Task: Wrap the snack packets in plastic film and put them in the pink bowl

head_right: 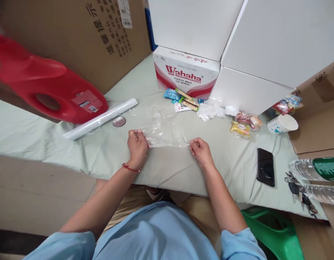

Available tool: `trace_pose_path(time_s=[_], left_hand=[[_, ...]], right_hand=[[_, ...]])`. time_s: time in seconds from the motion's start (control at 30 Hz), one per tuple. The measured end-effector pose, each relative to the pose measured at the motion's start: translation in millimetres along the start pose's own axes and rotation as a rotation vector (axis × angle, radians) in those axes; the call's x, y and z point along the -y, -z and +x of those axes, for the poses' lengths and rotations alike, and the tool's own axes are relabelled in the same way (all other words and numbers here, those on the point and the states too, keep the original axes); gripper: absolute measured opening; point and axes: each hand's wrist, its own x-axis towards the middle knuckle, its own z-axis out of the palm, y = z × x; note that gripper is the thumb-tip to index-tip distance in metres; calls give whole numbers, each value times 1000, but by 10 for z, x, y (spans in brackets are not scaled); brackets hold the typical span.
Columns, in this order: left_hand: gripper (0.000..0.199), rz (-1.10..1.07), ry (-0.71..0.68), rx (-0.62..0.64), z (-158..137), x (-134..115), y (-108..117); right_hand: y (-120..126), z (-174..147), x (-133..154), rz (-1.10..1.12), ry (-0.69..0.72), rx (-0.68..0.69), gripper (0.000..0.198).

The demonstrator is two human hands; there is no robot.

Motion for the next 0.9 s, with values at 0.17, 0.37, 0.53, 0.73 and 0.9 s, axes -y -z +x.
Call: trace_pose_path(time_s=[0.17, 0.37, 0.53, 0.73, 0.9], left_hand=[[15, 248, -146, 85, -218, -16, 84], [16, 569, -170, 252, -386, -74, 162], [30, 844, -139, 411, -408, -158, 251], [43, 881, -473, 170, -481, -27, 288], [41, 825, -846, 161, -496, 60, 297]], right_hand=[[205, -454, -39, -123, 118, -201, 38], [295, -1042, -286, -183, 273, -357, 37], [444, -921, -334, -229, 330, -494, 39], [674, -280, -180, -200, 133, -582, 54], [341, -22, 10, -94, -136, -107, 70]])
